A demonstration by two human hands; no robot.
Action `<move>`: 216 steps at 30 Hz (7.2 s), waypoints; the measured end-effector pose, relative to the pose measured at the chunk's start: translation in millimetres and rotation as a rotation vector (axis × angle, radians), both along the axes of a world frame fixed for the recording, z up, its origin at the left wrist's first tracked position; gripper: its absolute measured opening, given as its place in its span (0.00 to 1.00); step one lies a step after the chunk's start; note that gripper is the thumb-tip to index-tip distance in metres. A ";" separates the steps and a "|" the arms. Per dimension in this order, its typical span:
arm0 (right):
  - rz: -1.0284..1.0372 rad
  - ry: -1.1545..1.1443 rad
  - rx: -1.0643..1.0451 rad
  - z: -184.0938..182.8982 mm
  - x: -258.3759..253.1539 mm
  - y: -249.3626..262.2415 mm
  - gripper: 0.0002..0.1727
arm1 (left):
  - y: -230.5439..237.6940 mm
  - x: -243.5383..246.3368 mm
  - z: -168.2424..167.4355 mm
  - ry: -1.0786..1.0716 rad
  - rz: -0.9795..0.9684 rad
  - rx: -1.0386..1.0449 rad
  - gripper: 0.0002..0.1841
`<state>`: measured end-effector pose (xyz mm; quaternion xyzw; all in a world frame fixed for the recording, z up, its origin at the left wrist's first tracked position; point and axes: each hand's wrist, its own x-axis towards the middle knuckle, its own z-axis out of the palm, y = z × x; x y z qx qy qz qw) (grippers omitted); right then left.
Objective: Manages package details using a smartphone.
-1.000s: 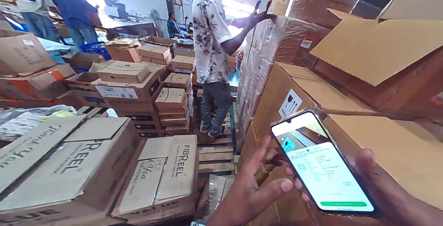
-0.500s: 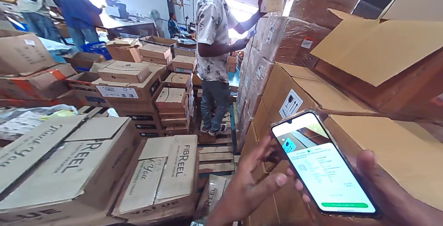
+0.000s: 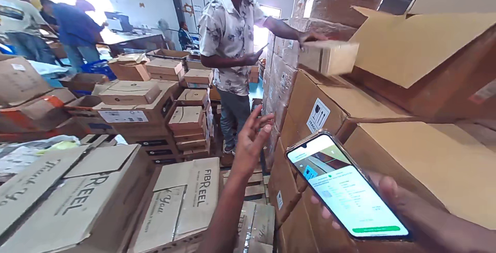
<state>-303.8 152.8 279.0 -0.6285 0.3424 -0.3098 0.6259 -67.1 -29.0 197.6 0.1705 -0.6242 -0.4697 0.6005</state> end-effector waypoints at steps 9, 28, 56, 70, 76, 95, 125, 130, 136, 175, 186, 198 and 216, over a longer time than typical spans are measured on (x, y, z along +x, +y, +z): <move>0.016 0.061 -0.050 3.9 0.5 -0.1 0.48 | 6.0 -21.1 2.8 0.007 -0.123 -0.002 0.36; -0.002 0.120 -0.065 5.2 3.2 -0.6 0.47 | 67.5 7.3 -15.7 0.226 -0.274 -0.045 0.41; 0.016 0.093 -0.054 2.2 2.2 -0.9 0.46 | 80.9 11.7 -20.5 0.161 -0.379 -0.213 0.39; -0.003 0.093 -0.058 2.5 3.3 -0.4 0.44 | 79.1 6.2 -21.4 0.179 -0.387 -0.194 0.37; 0.001 0.110 -0.069 3.0 2.8 -0.7 0.45 | 79.0 5.9 -21.6 0.174 -0.390 -0.197 0.37; 0.008 0.115 -0.080 2.4 3.0 -0.6 0.45 | 79.1 7.5 -20.2 0.163 -0.397 -0.195 0.37; 0.000 0.117 -0.072 2.9 3.4 -1.4 0.44 | 78.4 8.5 -21.6 0.163 -0.384 -0.178 0.36; 0.004 0.119 -0.079 2.3 3.5 -2.4 0.44 | 78.4 9.0 -22.8 0.159 -0.383 -0.178 0.36; 0.002 0.115 -0.079 3.0 3.8 -0.7 0.43 | 77.3 9.9 -22.7 0.151 -0.386 -0.178 0.36; -0.033 -0.019 0.041 7.1 1.5 0.0 0.50 | 97.0 -2.7 -12.6 0.189 -0.243 -0.151 0.45; -0.053 -0.021 0.020 12.6 4.1 4.8 0.47 | 115.9 -28.3 -0.5 0.236 -0.253 -0.060 0.52; -0.097 -0.055 0.045 16.6 6.3 5.4 0.47 | 116.3 -35.8 3.5 0.229 -0.315 -0.045 0.59; -0.108 -0.087 0.016 15.7 4.8 4.9 0.47 | 112.4 -38.2 10.0 0.222 -0.337 -0.042 0.57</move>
